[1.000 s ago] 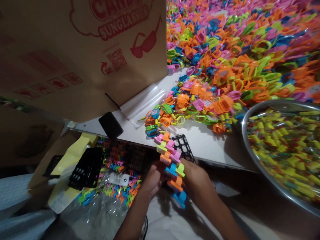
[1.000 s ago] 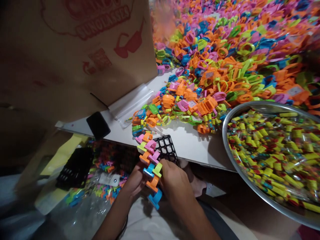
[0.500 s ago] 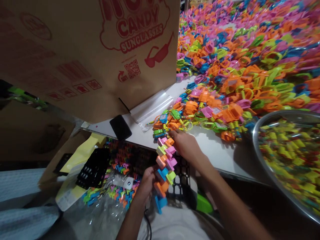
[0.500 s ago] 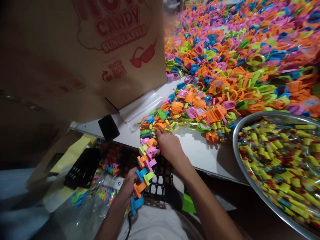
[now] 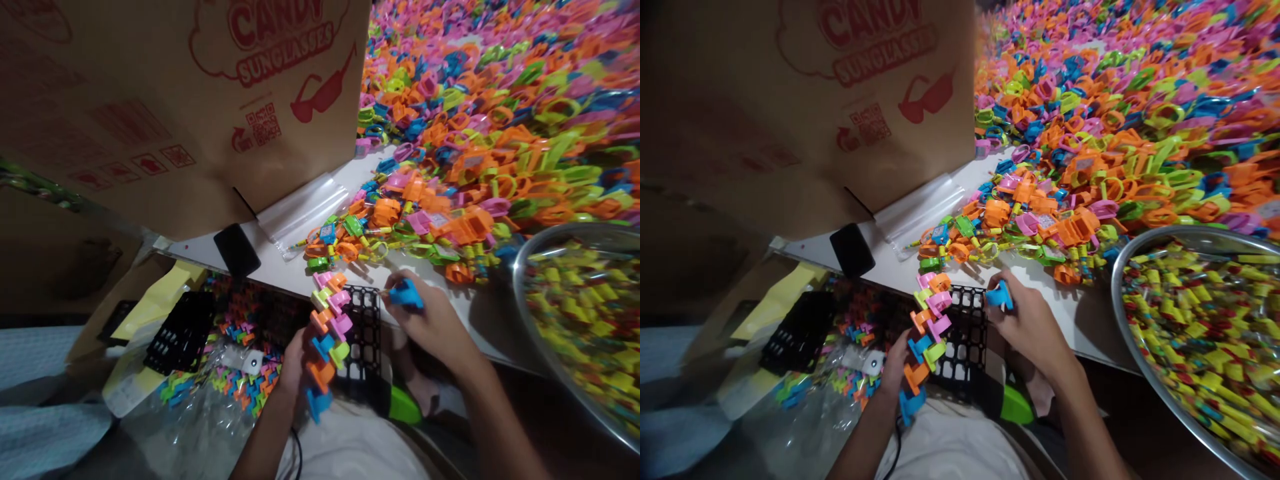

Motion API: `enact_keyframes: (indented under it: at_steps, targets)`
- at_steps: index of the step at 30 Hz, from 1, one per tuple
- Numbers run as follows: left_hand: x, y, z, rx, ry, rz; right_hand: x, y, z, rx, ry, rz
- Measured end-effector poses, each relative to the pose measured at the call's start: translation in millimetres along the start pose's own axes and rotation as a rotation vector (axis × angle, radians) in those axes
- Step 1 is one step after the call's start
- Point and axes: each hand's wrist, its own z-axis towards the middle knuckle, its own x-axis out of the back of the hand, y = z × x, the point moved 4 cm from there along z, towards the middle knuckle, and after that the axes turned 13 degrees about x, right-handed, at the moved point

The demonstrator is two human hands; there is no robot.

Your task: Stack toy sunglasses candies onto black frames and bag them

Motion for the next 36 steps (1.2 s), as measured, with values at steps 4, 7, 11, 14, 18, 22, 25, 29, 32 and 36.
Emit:
enact_keyframes:
  at_steps: [4, 7, 11, 14, 18, 22, 25, 29, 32, 36]
  targets:
    - [-23.4, -3.6, -11.0, 0.038, -0.103, 0.088, -27.5, -9.8, -35.8, -0.172, 0.088, 0.408]
    - [-25.3, -4.4, -8.9, 0.041, -0.081, 0.149, -49.4, -15.8, -47.7, -0.212, 0.133, 0.523]
    - [-26.1, -7.6, -6.3, 0.037, -0.085, 0.16, -62.9, -15.6, -49.3, -0.214, 0.12, 0.562]
    - [-26.4, -9.8, -7.4, 0.022, -0.086, 0.144, -63.9, -12.0, -51.8, -0.238, 0.135, 0.618]
    - [-27.3, -9.8, -8.8, -0.014, -0.097, 0.14, -63.7, -10.2, -54.3, -0.259, 0.161, 0.73]
    - [-27.5, -10.4, -7.9, 0.0, -0.103, 0.159, -64.0, -15.0, -48.6, -0.254, 0.209, 0.673]
    - [-25.3, -11.4, -6.2, 0.024, -0.106, 0.162, -67.4, -19.4, -43.0, -0.281, 0.211, 0.585]
    - [-27.9, -7.4, -8.3, 0.002, -0.121, 0.127, -67.0, -21.4, -39.4, -0.287, 0.23, 0.553]
    - [-40.5, -0.7, -14.9, 0.033, -0.191, 0.074, -56.3, -17.8, -42.6, -0.275, 0.307, 0.496]
    - [-52.1, 7.2, -19.2, 0.081, -0.205, 0.087, -42.6, -8.0, -54.7, -0.36, 0.341, 0.455]
